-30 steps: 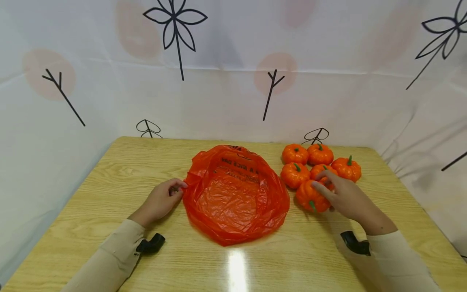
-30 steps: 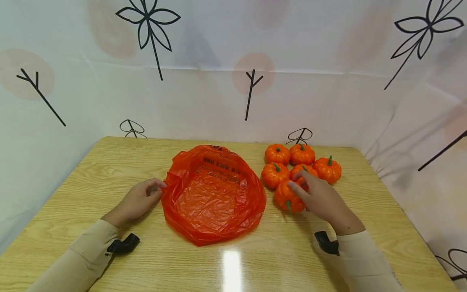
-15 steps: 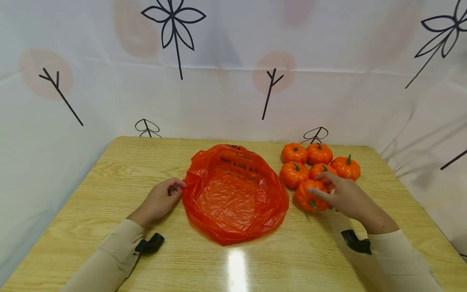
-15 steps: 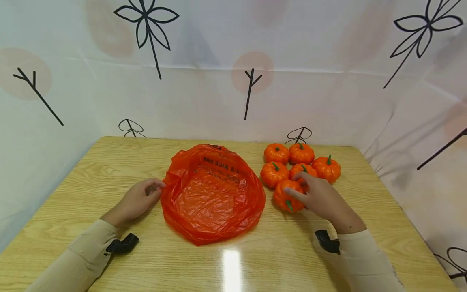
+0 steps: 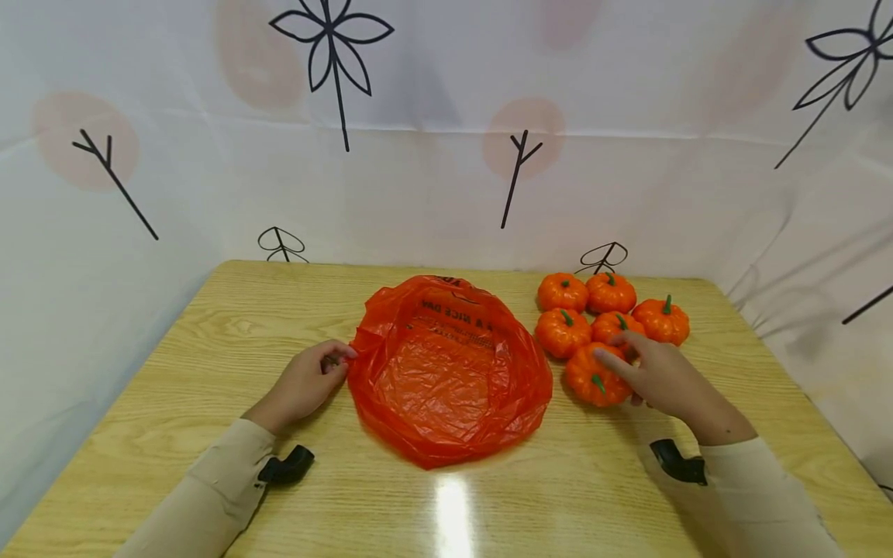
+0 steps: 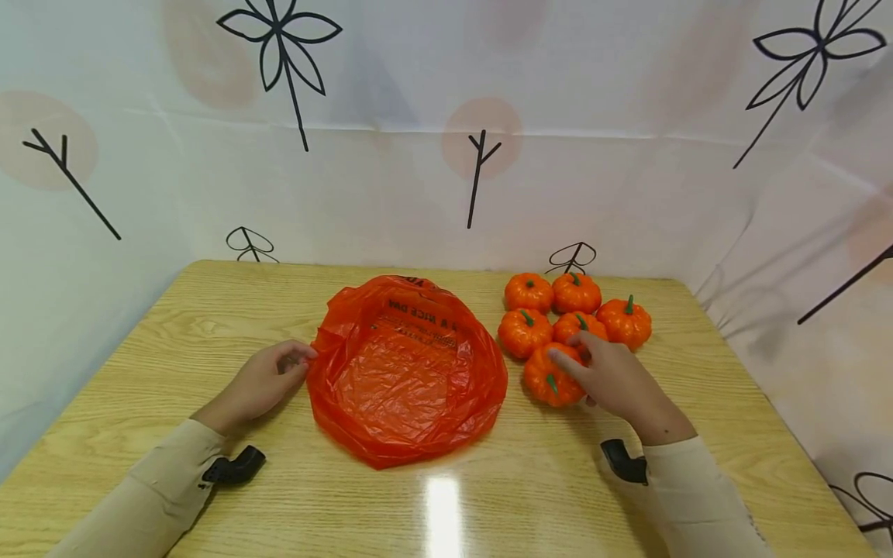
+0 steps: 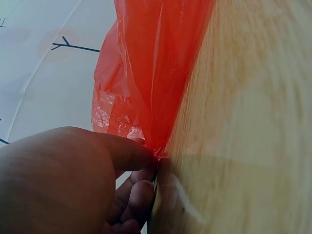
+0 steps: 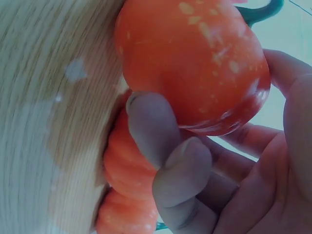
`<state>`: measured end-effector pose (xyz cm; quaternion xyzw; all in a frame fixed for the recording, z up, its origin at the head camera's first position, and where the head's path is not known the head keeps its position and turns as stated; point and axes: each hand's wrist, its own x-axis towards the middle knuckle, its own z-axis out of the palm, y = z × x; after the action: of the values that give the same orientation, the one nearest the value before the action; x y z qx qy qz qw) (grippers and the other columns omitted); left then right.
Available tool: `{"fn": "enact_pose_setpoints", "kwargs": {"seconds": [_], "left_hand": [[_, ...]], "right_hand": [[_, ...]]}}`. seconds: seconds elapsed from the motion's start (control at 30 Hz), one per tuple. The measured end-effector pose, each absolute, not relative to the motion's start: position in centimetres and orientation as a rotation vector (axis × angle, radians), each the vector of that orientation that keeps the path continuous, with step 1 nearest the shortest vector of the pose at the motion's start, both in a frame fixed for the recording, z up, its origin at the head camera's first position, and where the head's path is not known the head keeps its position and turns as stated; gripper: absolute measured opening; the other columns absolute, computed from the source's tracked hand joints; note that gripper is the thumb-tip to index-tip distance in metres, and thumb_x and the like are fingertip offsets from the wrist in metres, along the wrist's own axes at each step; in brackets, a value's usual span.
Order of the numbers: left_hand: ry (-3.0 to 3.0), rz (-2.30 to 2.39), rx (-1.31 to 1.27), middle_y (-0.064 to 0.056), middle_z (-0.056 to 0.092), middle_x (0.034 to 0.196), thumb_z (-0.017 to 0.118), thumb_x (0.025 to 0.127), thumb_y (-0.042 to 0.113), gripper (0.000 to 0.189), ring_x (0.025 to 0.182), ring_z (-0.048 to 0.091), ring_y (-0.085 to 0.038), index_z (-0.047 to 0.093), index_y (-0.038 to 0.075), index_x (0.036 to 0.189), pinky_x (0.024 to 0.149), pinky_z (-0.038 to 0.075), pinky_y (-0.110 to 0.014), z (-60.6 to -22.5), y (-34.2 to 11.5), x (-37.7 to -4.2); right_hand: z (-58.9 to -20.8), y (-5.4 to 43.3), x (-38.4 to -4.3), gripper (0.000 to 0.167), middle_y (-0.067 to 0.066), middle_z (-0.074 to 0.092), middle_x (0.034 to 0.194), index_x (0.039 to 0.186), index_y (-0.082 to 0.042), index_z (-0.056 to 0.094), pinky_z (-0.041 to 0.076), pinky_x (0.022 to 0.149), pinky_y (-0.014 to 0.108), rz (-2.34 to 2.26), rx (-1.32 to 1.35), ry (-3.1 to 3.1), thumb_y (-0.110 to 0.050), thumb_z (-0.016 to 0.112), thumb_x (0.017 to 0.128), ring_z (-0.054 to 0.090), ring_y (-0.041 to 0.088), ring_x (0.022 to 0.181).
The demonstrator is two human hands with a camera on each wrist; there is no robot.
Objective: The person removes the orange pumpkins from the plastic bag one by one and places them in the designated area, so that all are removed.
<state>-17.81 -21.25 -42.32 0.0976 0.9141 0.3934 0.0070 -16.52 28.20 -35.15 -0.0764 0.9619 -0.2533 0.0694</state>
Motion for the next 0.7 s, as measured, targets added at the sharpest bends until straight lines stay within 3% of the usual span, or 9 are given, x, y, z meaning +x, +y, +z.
{"fn": "enact_pose_setpoints", "kwargs": {"seconds": [0.47,0.7], "left_hand": [[2.857,1.234,0.305,-0.004,0.065,0.095,0.059,0.099,0.009,0.016,0.079,0.054,-0.017,0.067,0.013,0.111,0.074,0.047,-0.028,-42.31,-21.22,-17.83],[2.858,1.232,0.304,-0.004,0.065,0.095,0.059,0.099,0.009,0.016,0.079,0.054,-0.017,0.067,0.013,0.111,0.073,0.047,-0.028,-42.31,-21.25,-17.80]], "right_hand": [[-35.47,28.39,-16.87,0.058,0.006,0.065,0.085,0.121,-0.004,0.058,0.048,0.051,0.033,-0.768,-0.198,2.864,-0.057,0.046,0.101,0.062,0.019,0.055],[-35.58,28.55,-16.89,0.063,0.004,0.062,0.070,0.124,0.000,0.057,0.049,0.051,0.034,-0.766,-0.176,2.858,-0.057,0.044,0.102,0.059,0.019,0.054]]}}
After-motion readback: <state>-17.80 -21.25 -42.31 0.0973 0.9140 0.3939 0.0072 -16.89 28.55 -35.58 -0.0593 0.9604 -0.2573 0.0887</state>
